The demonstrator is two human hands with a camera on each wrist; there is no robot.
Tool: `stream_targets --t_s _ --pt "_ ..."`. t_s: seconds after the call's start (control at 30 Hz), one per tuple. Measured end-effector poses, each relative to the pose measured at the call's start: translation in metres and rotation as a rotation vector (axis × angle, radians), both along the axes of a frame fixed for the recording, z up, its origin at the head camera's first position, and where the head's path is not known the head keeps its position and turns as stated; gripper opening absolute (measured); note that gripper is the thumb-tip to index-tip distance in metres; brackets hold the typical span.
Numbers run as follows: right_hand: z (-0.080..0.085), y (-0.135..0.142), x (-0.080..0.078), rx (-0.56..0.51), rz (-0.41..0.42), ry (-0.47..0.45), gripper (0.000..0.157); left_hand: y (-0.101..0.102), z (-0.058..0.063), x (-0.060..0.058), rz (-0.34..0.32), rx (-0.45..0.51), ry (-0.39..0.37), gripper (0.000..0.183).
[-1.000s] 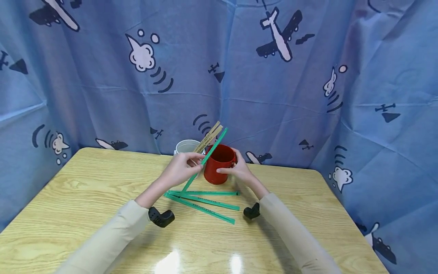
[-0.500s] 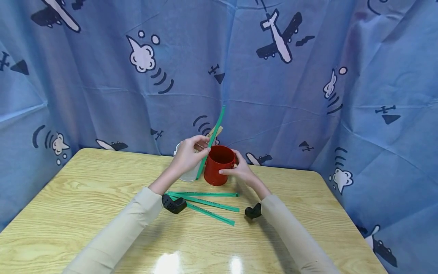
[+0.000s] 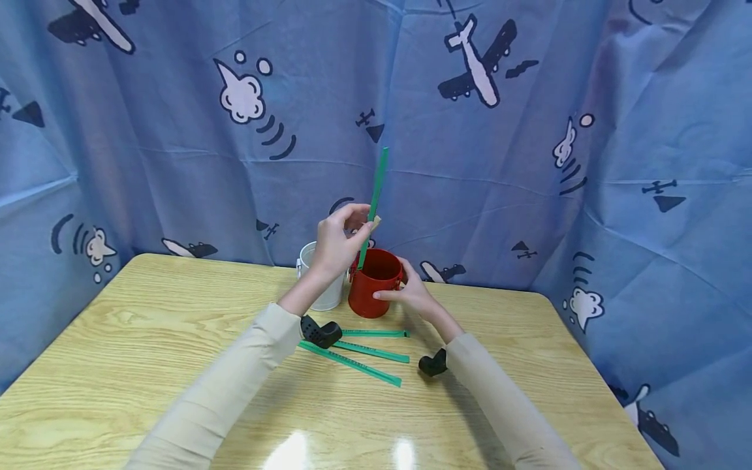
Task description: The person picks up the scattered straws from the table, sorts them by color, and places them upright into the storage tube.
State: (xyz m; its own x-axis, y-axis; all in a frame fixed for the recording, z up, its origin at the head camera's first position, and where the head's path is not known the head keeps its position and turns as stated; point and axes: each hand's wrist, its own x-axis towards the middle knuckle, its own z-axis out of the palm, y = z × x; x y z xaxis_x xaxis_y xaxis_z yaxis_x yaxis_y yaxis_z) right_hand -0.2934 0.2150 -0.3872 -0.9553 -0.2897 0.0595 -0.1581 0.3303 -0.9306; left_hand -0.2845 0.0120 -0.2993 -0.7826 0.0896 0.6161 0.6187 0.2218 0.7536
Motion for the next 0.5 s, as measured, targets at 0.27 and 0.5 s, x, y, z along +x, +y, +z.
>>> stream_targets --t_s 0.27,0.5 --pt "0.0 -0.001 0.0 0.018 -0.003 0.0 0.082 0.012 -0.02 -0.012 -0.033 -0.059 0.009 0.026" --pt "0.003 -0.002 0.002 0.045 -0.007 0.016 0.082 0.015 -0.04 -0.015 -0.051 -0.134 -0.031 0.027"
